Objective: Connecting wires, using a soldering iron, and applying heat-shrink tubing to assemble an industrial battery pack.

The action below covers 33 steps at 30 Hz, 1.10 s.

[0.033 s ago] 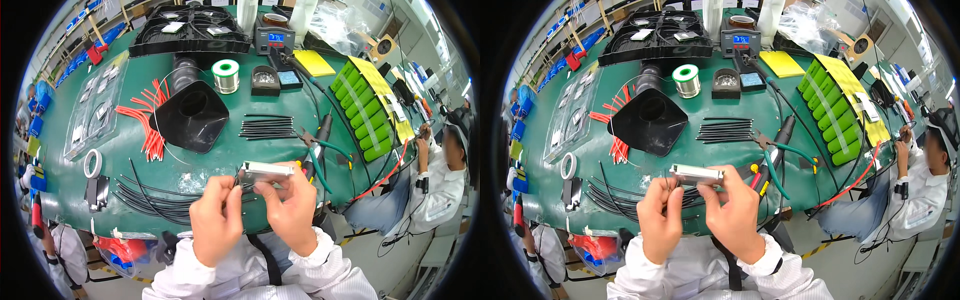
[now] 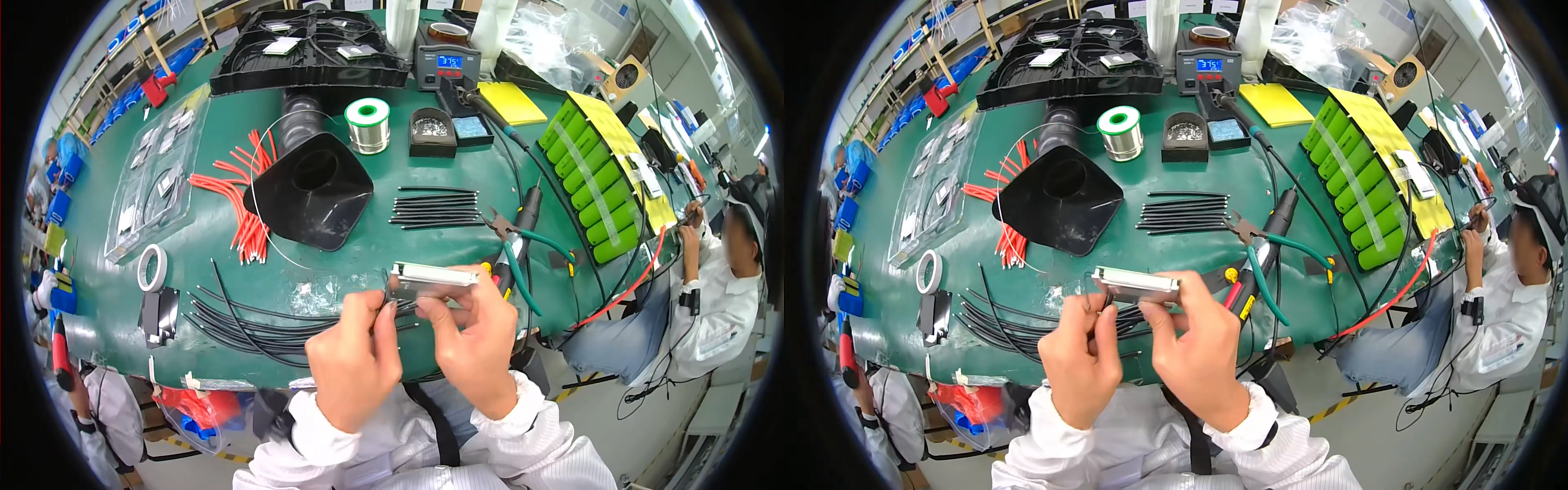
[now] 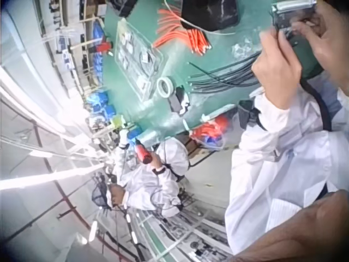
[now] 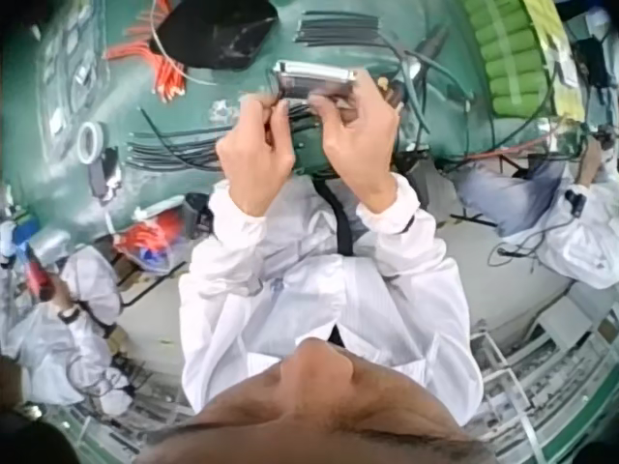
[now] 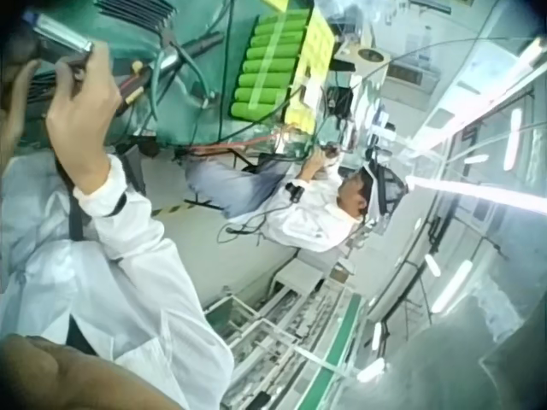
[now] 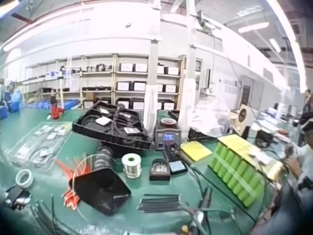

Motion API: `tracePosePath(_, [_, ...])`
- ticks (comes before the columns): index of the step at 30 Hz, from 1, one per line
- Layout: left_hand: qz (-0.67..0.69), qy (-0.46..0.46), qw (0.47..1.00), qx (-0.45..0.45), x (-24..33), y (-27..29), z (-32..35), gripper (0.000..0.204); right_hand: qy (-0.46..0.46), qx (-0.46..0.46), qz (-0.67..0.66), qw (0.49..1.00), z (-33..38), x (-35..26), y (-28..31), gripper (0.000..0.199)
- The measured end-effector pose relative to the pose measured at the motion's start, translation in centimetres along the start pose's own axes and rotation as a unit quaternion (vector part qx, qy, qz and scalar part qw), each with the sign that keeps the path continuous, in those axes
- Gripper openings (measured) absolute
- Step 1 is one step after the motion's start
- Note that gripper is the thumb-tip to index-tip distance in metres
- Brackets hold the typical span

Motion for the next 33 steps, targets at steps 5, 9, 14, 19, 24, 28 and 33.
tracePosePath(5, [-0.137,-0.074,0.987,0.033,4.9,1.0,3.5,0.01,0.01,0.12,-0.01,0.993,-2.6,0.4,2.8,0.019])
tracePosePath(9, [-0.144,-0.055,0.988,-0.022,2.4,1.6,-0.1,0.007,0.007,-0.068,0.214,0.974,-3.7,0.2,3.4,0.034])
tracePosePath(14, [-0.148,-0.059,0.969,-0.188,-0.6,0.0,-0.5,0.026,0.039,-0.194,0.296,0.935,-4.5,1.3,3.1,0.036])
tracePosePath(19, [-0.223,-0.083,0.954,-0.18,-2.2,-0.9,0.3,0.025,-0.007,-0.245,0.326,0.913,-5.0,2.1,2.6,0.041])
tracePosePath(24, [-0.265,-0.189,0.937,-0.13,-0.8,0.1,-1.2,0.019,0.005,-0.235,0.39,0.89,-4.9,1.6,2.5,0.045])
tracePosePath(28, [-0.179,-0.11,0.97,-0.121,-1.0,1.4,-1.2,0.019,0.097,-0.202,0.369,0.902,-3.9,-0.5,2.1,0.048])
tracePosePath(33, [-0.27,-0.196,0.927,-0.174,1.0,2.0,0.1,0.02,-0.135,-0.319,-0.022,0.938,-0.9,-0.8,-0.5,0.061])
Point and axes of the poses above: each hand's wrist, its own z-axis away from the middle knuckle, its own y-axis out of the back of the hand, x = y × z, the point moved 6 cm from there along -z, towards the middle knuckle, and after that the axes turned 9 degrees about -z, right-handed, at the moved point
